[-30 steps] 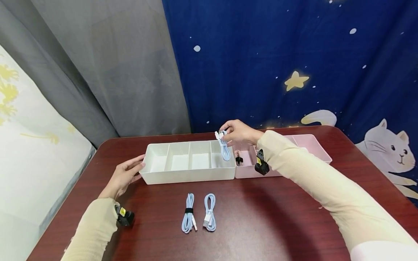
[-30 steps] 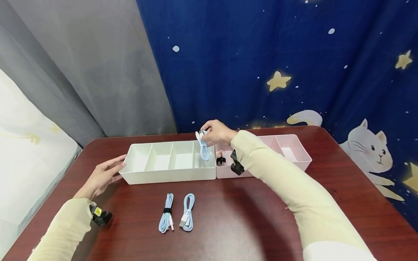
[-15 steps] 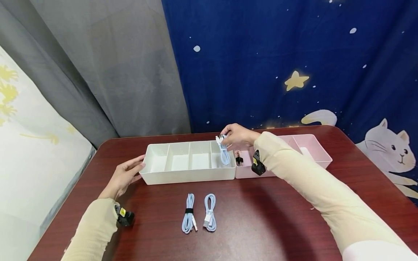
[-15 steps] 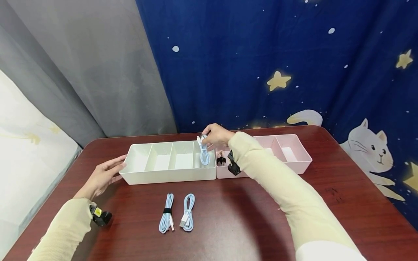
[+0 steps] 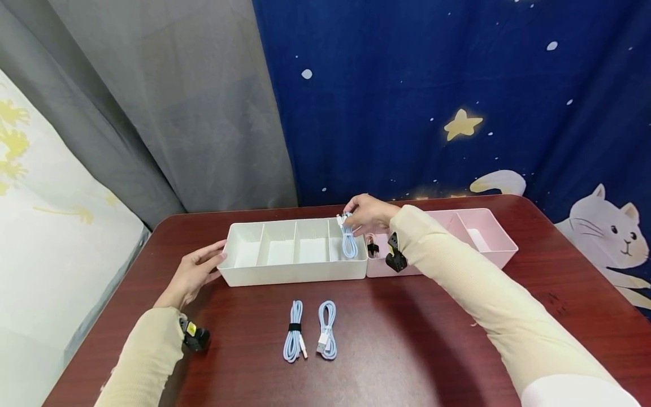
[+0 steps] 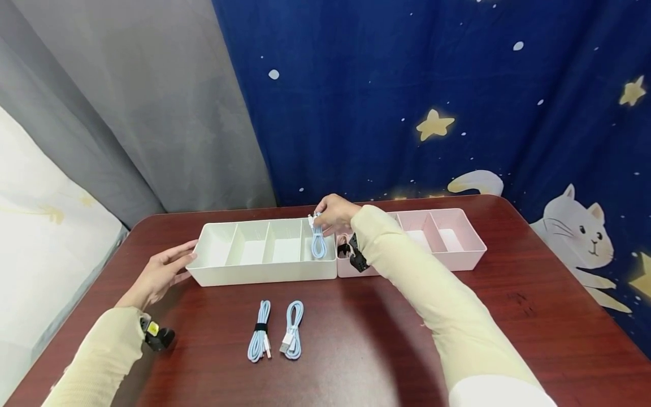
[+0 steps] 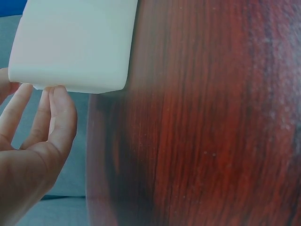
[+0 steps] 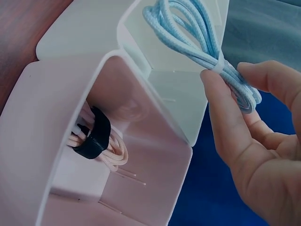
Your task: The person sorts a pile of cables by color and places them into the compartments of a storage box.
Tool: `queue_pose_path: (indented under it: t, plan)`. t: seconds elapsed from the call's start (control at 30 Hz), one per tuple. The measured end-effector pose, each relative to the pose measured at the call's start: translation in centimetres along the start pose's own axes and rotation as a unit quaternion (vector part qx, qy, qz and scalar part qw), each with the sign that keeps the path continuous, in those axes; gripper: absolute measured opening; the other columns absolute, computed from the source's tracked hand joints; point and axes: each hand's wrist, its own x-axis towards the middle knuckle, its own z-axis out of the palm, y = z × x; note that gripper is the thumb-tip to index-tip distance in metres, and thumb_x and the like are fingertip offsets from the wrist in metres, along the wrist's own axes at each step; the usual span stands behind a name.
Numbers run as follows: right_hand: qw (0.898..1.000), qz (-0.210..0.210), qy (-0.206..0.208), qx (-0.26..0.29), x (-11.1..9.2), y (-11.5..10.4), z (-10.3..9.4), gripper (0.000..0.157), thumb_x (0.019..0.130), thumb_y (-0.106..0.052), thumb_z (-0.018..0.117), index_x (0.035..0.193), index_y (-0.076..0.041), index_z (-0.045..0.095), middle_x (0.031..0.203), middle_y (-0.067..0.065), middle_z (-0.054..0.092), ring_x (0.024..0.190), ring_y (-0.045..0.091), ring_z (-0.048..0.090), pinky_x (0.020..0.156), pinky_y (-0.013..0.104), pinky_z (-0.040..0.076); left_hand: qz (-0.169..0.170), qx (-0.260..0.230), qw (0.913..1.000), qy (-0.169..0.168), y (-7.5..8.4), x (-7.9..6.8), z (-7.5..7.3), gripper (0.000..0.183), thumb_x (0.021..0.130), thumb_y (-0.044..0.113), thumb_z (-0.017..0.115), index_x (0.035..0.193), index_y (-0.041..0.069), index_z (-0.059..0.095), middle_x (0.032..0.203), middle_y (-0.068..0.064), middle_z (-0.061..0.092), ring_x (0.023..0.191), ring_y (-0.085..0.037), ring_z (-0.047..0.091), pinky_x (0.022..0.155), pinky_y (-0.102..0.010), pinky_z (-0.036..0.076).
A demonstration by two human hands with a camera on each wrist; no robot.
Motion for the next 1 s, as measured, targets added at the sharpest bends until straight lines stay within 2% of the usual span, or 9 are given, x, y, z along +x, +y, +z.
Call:
queue_pose_path:
  t: [0.33, 1.0]
  plan:
    - [1.000, 0.009, 0.010, 0.024, 0.6, 0.3, 1.0, 0.033, 0.078, 0.010, 0.058, 0.106, 0.006, 0.041, 0.089, 0.016, 0.049, 0.077, 0.024, 0.055, 0.069, 0.033, 0.052, -0.003, 0.000, 1.0000, 0.001, 0.4, -0.3, 0.1, 0.060, 0.086, 0.031, 0.058, 0.137, 0.011, 0.034, 0.128, -0.016, 0.038, 0.088, -0.002, 0.054, 0.084, -0.035, 0.044]
    - [0.999, -0.020, 0.044, -0.005, 1.6, 1.5, 2.8, 0.033, 0.076, 0.010, 0.059, 0.104, 0.007, 0.042, 0.084, 0.014, 0.047, 0.072, 0.023, 0.058, 0.063, 0.034, 0.053, -0.001, 0.006, 1.0000, 0.001, 0.3, -0.2, 0.1, 0.061, 0.086, 0.033, 0.057, 0.138, 0.010, 0.033, 0.132, -0.020, 0.034, 0.089, -0.001, 0.053, 0.086, -0.036, 0.043]
